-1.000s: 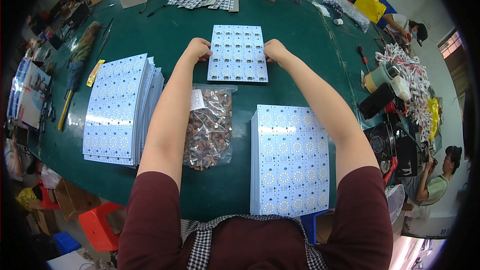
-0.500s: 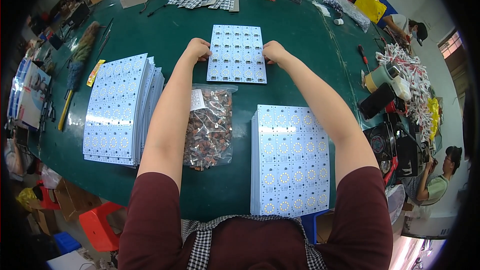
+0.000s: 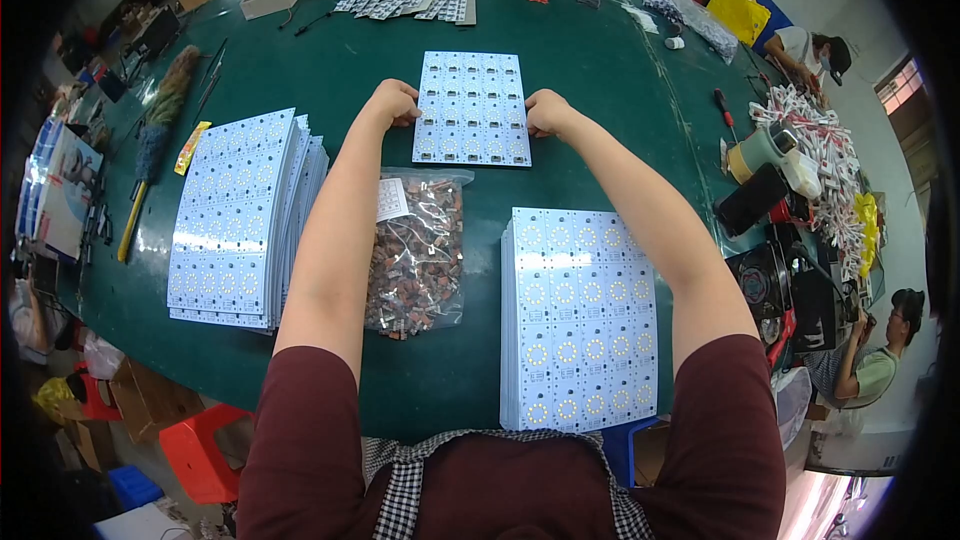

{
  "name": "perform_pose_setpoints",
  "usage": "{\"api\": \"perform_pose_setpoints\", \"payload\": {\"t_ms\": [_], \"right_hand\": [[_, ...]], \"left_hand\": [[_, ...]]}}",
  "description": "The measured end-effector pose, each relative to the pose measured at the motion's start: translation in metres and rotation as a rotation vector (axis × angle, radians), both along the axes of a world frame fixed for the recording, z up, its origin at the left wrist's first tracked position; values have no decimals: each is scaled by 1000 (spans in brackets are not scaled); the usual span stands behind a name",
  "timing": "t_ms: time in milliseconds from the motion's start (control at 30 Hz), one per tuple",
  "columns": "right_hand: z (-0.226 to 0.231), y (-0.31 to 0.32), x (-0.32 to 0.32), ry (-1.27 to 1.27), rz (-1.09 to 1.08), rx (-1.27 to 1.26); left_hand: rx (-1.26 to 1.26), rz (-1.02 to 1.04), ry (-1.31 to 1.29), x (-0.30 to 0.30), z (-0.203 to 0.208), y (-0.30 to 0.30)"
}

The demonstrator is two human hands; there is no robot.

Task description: The person picks electronic components by hand from a plastic bag and places them into designated slots on printed circuit boards.

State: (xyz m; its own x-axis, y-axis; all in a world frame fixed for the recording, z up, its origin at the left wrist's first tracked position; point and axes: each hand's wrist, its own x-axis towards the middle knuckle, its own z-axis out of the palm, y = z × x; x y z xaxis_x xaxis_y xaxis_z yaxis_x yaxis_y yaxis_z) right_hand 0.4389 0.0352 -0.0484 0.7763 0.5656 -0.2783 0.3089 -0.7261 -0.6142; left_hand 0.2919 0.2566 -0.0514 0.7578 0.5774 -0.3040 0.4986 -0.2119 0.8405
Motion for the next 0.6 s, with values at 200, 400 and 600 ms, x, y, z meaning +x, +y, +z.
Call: {"api": "perform_pose_setpoints", "payload": {"t_ms": [200, 400, 600], "right_hand": [[1, 0, -1, 35, 3, 7], [8, -3, -10, 58, -40, 61], [14, -7, -14, 87, -7, 75]], "left_hand": [[-20, 14, -13, -2, 1, -1], [-13, 10, -9, -5, 1, 0], [-17, 24, -21, -6, 1, -2]]}}
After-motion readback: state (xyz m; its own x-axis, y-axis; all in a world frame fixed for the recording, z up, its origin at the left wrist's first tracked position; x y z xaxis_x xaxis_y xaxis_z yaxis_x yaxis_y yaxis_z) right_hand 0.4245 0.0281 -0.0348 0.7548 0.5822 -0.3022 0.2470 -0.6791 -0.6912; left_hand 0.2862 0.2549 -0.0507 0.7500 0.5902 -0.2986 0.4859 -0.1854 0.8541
